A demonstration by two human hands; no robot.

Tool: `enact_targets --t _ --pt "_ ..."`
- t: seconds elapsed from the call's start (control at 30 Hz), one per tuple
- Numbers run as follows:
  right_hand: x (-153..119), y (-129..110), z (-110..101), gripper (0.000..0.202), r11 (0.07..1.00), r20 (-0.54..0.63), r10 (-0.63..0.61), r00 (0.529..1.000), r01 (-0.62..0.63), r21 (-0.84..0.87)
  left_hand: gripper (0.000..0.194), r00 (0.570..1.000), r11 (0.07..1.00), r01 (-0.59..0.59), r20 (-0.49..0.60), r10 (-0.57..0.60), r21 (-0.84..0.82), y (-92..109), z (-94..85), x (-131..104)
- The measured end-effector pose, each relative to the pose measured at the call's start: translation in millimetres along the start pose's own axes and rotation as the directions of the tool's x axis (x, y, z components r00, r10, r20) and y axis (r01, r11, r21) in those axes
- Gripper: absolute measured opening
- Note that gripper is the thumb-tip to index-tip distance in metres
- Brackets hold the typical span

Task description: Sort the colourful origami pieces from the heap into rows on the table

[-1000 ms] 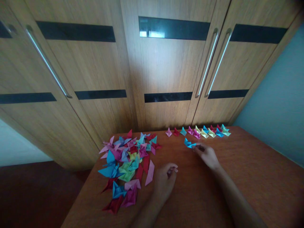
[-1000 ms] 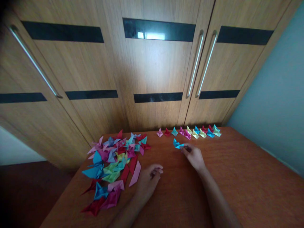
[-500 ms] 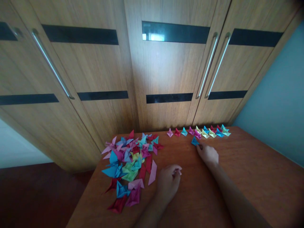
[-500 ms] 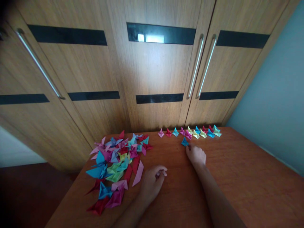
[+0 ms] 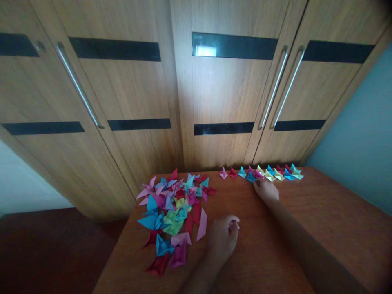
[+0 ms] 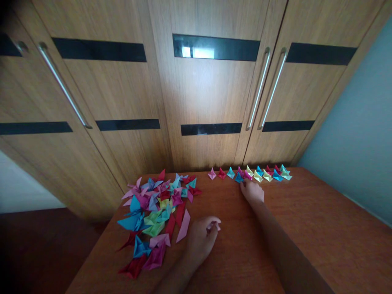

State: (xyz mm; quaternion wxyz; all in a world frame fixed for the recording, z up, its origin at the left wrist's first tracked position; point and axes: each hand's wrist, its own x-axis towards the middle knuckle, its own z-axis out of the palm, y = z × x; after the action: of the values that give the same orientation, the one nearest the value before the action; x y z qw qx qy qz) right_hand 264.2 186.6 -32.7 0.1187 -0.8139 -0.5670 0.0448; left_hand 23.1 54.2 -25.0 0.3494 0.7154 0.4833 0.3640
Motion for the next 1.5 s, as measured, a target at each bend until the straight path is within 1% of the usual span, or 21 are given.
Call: enact_targets --t 0.23,0.37,0.47,0.57,0.67,0.9,1.0,1.1,1.17,1.2,1.23,1.27,1.33,1.37,1.43,1.5 --pt "3.1 -2.2 4.4 0.037 1.0 -0.019 0.022 1.0 -0.022 0.007 0.025 1.0 1.0 0.005 0.001 -0.005 0.016 -0.2 0.7 0.3" --pt "0.9 1.1 5.8 0.033 1.0 -0.034 0.008 0.999 -0.007 0.029 0.024 1.0 1.0 0.004 0.005 -0.004 0.012 -1.5 1.0 0.1" --pt "-4.2 3.6 7.0 0.031 0.997 -0.08 -0.021 0.997 0.028 0.078 0.025 1.0 1.0 0.005 0.004 -0.005 -0.003 -2.5 1.4 0.0" --pt "-14.6 2.9 8.1 0.028 0.994 -0.105 -0.049 0.993 0.058 0.091 0.025 1.0 1.0 0.003 -0.01 -0.003 -0.008 -2.4 1.9 -0.1" --pt "-31.2 -3.0 8.7 0.027 0.995 -0.077 -0.073 0.994 0.078 0.068 0.024 1.0 1.0 -0.005 -0.012 0.005 0.0 -1.2 1.8 -0.4" --pt "-75.8 -24.6 8.1 0.025 0.974 -0.032 -0.218 0.975 0.219 0.048 0.024 1.0 1.0 -0.008 -0.007 0.008 -0.003 -2.0 1.3 -0.8" --pt "-82.3 -26.7 8.4 0.021 0.952 -0.028 -0.294 0.956 0.295 0.085 0.026 1.0 0.999 -0.001 -0.01 0.001 -0.051 -4.1 2.4 0.1" --pt "-79.1 -23.0 9.9 0.02 0.942 -0.025 -0.299 0.954 0.299 0.153 0.026 1.0 0.994 0.012 -0.02 -0.015 -0.107 -2.6 -1.7 2.4" --pt "-75.0 -19.6 11.2 0.02 0.936 -0.013 -0.29 0.957 0.286 0.206 0.025 0.999 0.997 0.005 -0.039 -0.008 -0.079 2.3 -12.7 5.6" --pt "-73.4 -18.2 11.7 0.02 0.93 -0.009 -0.292 0.956 0.286 0.228 0.025 0.999 1.0 -0.014 -0.044 0.013 -0.019 5.6 -21.5 7.9" --pt "-72.3 -17.2 12.0 0.02 0.925 -0.008 -0.296 0.955 0.289 0.246 0.025 0.998 0.997 -0.038 -0.049 0.042 0.071 9.2 -32.5 10.9" --pt "-71.7 -16.6 12.0 0.02 0.922 -0.008 -0.298 0.954 0.291 0.256 0.026 0.996 0.978 -0.07 -0.041 0.08 0.198 12.6 -45.2 14.5" --pt "-71.9 -16.9 11.3 0.019 0.922 -0.006 -0.294 0.956 0.285 0.26 0.026 0.993 0.889 -0.102 -0.012 0.12 0.447 17.0 -73.9 23.2" --pt "-72.5 -17.4 10.6 0.019 0.924 -0.002 -0.29 0.957 0.28 0.259 0.025 0.994 0.835 -0.076 -0.025 0.107 0.544 17.3 -88.4 27.8" --pt "-73.8 -18.9 9.0 0.018 0.929 0.004 -0.28 0.96 0.27 0.254 0.025 0.997 0.739 -0.01 -0.052 0.061 0.673 13.6 -114.4 36.4" --pt "-74.8 -20.1 7.3 0.018 0.932 0.012 -0.276 0.961 0.264 0.247 0.023 0.998 0.665 0.014 -0.047 0.031 0.746 5.8 -133.4 42.4"
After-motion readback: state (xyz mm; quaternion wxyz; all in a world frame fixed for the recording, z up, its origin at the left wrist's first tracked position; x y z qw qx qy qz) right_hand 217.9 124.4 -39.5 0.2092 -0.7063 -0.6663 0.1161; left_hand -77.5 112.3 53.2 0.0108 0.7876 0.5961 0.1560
